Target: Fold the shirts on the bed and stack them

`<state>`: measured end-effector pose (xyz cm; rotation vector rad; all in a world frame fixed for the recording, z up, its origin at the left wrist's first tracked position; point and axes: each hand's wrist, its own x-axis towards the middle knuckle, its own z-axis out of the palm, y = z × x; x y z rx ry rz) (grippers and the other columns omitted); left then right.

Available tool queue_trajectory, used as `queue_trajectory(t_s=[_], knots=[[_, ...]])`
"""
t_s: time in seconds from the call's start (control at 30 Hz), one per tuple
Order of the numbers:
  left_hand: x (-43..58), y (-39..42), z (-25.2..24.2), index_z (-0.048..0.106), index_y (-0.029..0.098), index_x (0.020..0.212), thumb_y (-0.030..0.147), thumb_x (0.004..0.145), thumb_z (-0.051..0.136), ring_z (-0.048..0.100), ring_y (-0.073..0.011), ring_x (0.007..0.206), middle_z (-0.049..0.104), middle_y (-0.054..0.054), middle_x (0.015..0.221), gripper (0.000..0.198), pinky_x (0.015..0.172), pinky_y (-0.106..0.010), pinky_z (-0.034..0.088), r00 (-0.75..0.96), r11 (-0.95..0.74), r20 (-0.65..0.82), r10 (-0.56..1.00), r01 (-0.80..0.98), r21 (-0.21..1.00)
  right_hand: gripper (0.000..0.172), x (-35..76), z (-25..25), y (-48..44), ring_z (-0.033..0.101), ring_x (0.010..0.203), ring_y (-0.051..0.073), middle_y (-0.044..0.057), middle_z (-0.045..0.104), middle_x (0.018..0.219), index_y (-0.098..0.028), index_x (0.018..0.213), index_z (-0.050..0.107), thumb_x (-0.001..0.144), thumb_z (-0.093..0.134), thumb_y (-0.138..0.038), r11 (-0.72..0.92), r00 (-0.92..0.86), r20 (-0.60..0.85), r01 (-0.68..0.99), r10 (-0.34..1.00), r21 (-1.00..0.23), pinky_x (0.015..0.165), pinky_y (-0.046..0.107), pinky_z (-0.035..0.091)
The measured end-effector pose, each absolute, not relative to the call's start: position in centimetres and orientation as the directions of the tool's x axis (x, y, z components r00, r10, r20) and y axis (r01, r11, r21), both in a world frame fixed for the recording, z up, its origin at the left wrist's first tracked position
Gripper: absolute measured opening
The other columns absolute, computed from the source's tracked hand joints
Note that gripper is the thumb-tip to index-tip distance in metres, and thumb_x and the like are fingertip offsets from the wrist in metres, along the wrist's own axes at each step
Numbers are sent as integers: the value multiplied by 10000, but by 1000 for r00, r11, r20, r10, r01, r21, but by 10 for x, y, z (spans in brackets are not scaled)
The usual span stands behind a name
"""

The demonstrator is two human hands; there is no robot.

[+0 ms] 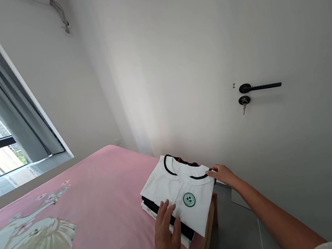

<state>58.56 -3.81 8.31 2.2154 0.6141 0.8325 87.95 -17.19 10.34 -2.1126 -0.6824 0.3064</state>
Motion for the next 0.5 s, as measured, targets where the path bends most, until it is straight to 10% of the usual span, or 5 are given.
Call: queue_trajectory(t_s=[0.2, 0.5], knots=[[597, -34, 86, 487, 226, 1282, 440, 782, 527, 270, -297, 1354, 376, -94, 1444, 545, 1060, -493, 321, 614, -544, 275, 740, 304, 782, 436, 889, 103, -165, 620, 798, 203, 74, 683, 920, -175, 915, 666, 671, 623, -534, -502, 779, -18, 386, 627, -773, 646, 251, 429], [599, -7, 101, 587, 124, 1019, 418, 685, 635, 594, -170, 761, 627, -87, 933, 447, 643, -307, 488, 347, 225, -247, 905, 103, 969, 483, 891, 93, -166, 620, 786, 211, 90, 682, 902, -152, 912, 651, 675, 608, -570, -537, 789, -33, 385, 613, -750, 636, 255, 418]])
